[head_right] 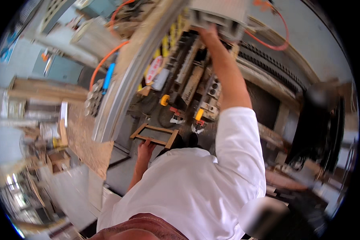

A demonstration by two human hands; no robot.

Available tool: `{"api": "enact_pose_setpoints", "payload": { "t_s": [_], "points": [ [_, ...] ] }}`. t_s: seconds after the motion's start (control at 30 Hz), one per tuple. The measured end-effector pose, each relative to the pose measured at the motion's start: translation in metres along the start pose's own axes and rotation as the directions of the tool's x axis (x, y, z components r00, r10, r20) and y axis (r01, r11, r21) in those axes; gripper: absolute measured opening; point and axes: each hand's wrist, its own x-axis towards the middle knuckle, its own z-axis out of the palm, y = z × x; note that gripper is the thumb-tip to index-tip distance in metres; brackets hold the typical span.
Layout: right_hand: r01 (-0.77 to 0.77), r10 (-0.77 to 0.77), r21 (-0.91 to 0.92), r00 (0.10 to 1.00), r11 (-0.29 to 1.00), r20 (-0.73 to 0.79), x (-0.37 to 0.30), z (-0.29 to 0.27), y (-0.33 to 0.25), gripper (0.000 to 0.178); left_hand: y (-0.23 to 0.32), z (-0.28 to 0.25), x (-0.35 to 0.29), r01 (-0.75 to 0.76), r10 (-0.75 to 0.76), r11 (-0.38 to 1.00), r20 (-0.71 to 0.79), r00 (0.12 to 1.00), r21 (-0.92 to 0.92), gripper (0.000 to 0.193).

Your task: The person picks up wooden frames and black slatted panels, then repeatedly places frames onto a machine jig, aligns them, and stacks the assembled units. The person handles multiple frames and panels, moving them between the workbench and the machine.

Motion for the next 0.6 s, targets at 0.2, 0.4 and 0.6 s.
{"api": "enact_pose_setpoints", "payload": {
  "t_s": [0.2, 0.4, 0.6],
  "points": [
    [-0.033, 0.033, -0.043, 0.999, 0.999, -0.013, -0.024, -0.041, 0.019, 0.039, -0.002, -0.009, 0.002, -0.095, 0.113, 0.99, -0.188, 0.976, 0.103, 0.029],
    [-0.029, 0.037, -0.211, 0.999, 0.977, 0.035, -0.032, -0.057, 0.007, 0.047, -0.002, -0.037, 0.005, -0.175, 0.245, 0.957, -0.323, 0.914, 0.23, 0.026],
    [0.005, 0.006, -0.264, 0.999, 0.964, 0.04, -0.019, -0.044, 0.013, 0.047, 0.006, -0.066, 0.002, -0.223, 0.292, 0.955, -0.49, 0.821, 0.195, 0.025]
  ]
}}
